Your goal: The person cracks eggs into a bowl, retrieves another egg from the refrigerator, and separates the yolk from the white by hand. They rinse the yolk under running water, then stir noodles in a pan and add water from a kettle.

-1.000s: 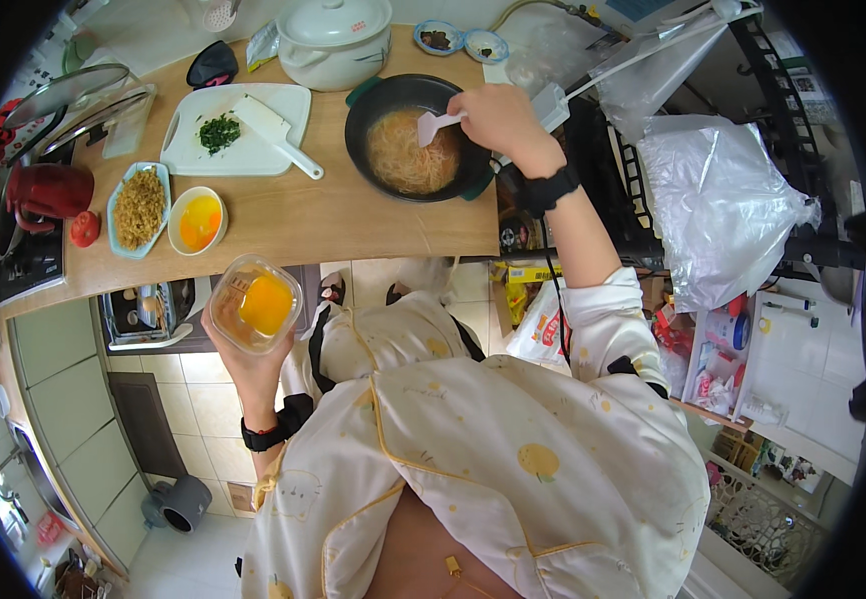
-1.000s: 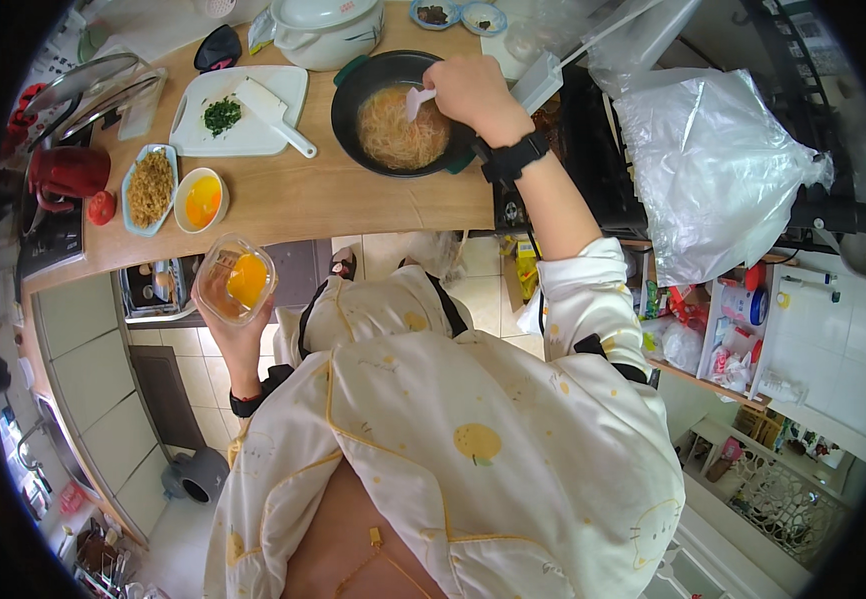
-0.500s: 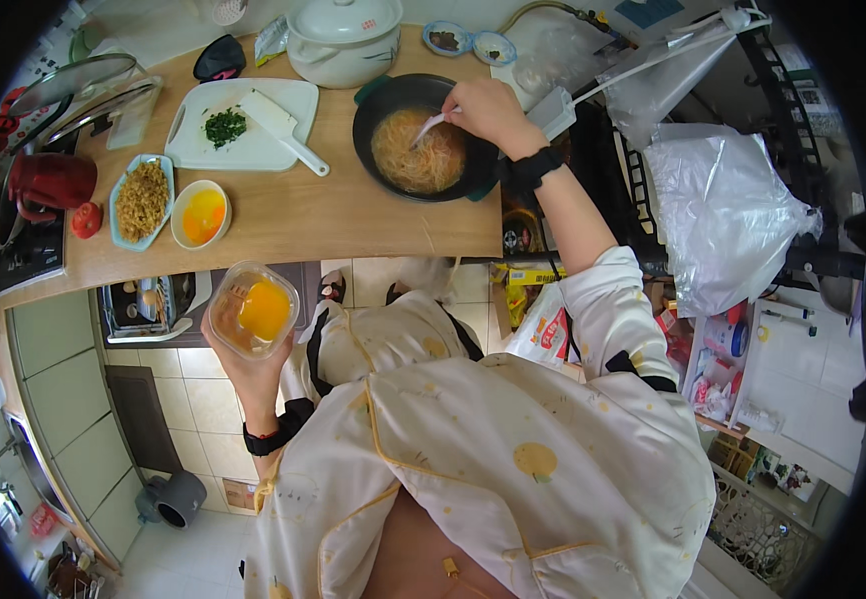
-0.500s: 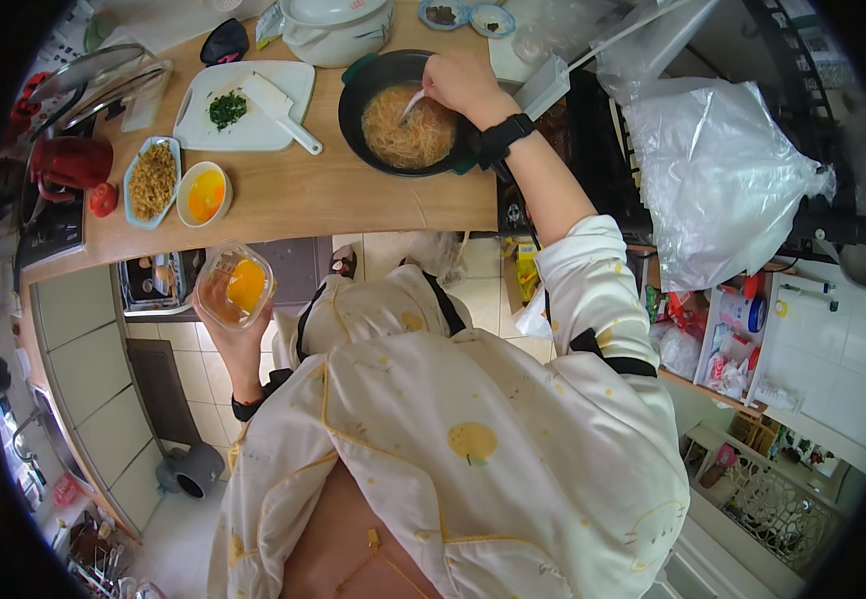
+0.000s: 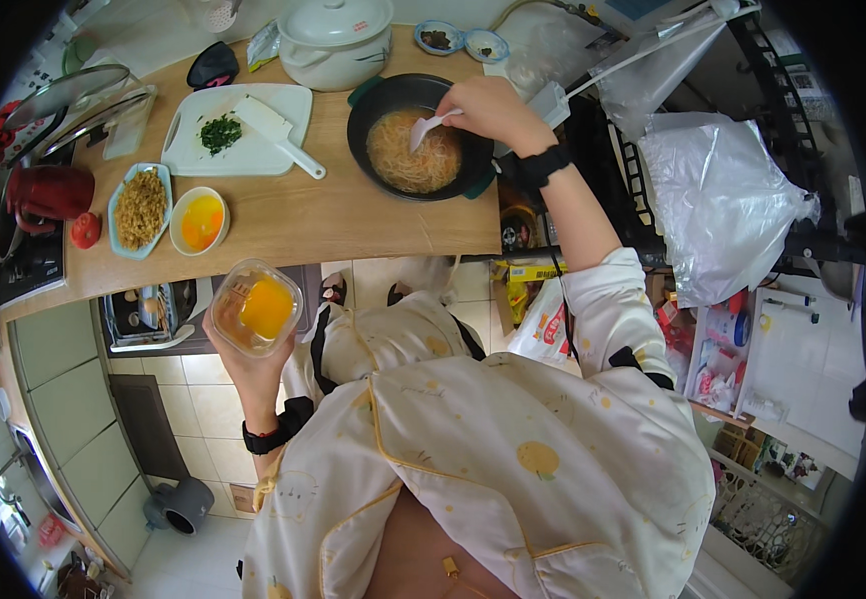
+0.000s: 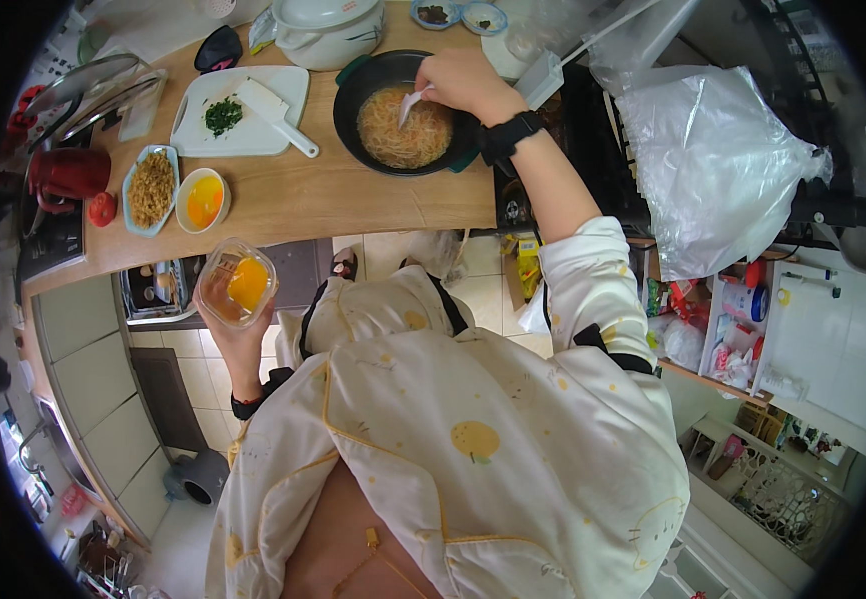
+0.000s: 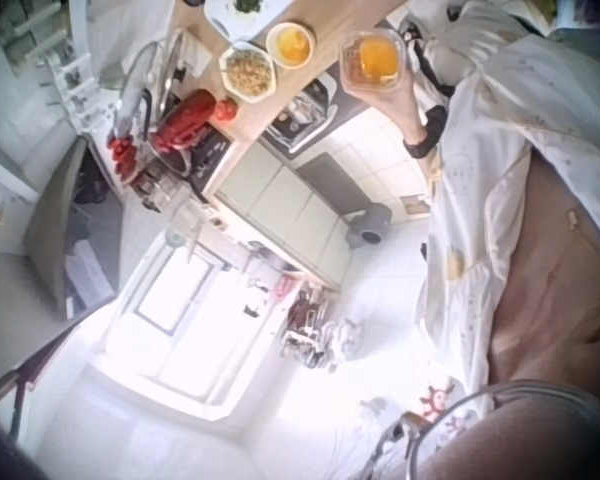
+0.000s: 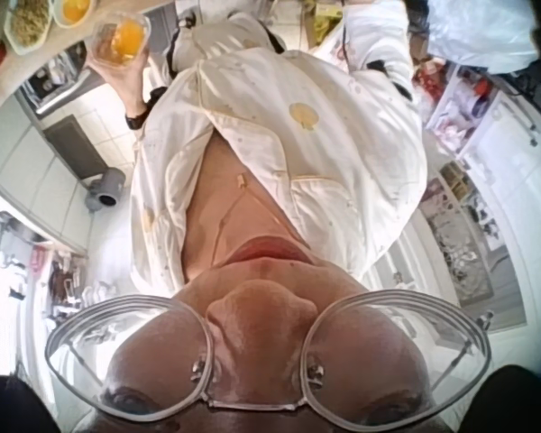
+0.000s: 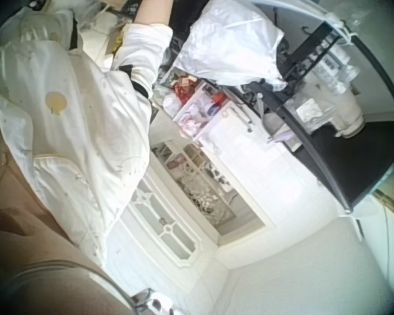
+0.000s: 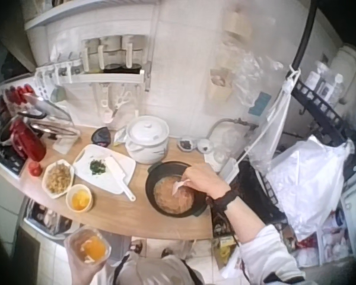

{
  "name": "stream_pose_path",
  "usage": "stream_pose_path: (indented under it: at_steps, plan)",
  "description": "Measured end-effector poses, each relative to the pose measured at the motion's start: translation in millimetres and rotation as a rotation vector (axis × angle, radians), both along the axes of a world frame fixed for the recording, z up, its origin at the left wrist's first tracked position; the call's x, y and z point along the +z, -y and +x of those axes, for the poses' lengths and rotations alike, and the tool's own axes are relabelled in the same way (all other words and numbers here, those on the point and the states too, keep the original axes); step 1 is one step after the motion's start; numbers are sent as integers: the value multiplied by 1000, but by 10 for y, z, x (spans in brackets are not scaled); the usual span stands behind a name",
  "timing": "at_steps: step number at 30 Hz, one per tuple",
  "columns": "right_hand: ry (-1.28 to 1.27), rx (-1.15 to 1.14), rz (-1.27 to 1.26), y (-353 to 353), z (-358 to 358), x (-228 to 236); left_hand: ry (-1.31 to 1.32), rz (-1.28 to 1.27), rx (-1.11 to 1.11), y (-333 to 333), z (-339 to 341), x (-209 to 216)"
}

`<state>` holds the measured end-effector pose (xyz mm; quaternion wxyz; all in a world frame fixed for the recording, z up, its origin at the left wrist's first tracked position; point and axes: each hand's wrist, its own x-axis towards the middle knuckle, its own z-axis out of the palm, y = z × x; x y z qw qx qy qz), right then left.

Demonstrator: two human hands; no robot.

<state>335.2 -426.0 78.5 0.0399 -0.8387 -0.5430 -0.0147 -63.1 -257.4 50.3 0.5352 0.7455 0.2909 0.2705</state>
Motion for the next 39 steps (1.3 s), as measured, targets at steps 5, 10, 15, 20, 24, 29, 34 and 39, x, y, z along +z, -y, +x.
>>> stream_pose_path:
  at_steps: [5, 10, 15, 20, 24, 29, 34, 39]
  plan:
    - [-73, -126, -60, -139, 49, -67, 7, 33, 2, -6, 28, 26]
    - [24, -171, -53, -187, -18, -7, 1, 70, -1, 9, 35, 15]
    - [189, -116, -28, -501, -245, -121, -3, 56, -9, -15, 54, 5]
    - [208, -134, -29, -420, -464, -207, -2, 77, 8, -31, 35, 9]
    - [177, -176, -34, -336, -510, -158, 2, 15, 38, -27, 36, -29]
    - [97, -245, 48, -304, -348, -66, -1, 87, 23, -58, 45, -29]
    - [141, -235, 21, -420, -341, -213, 7, 31, 26, -35, 55, -5]
    - [111, -265, -34, -355, -341, -300, 21, 12, 25, -12, 29, -20]
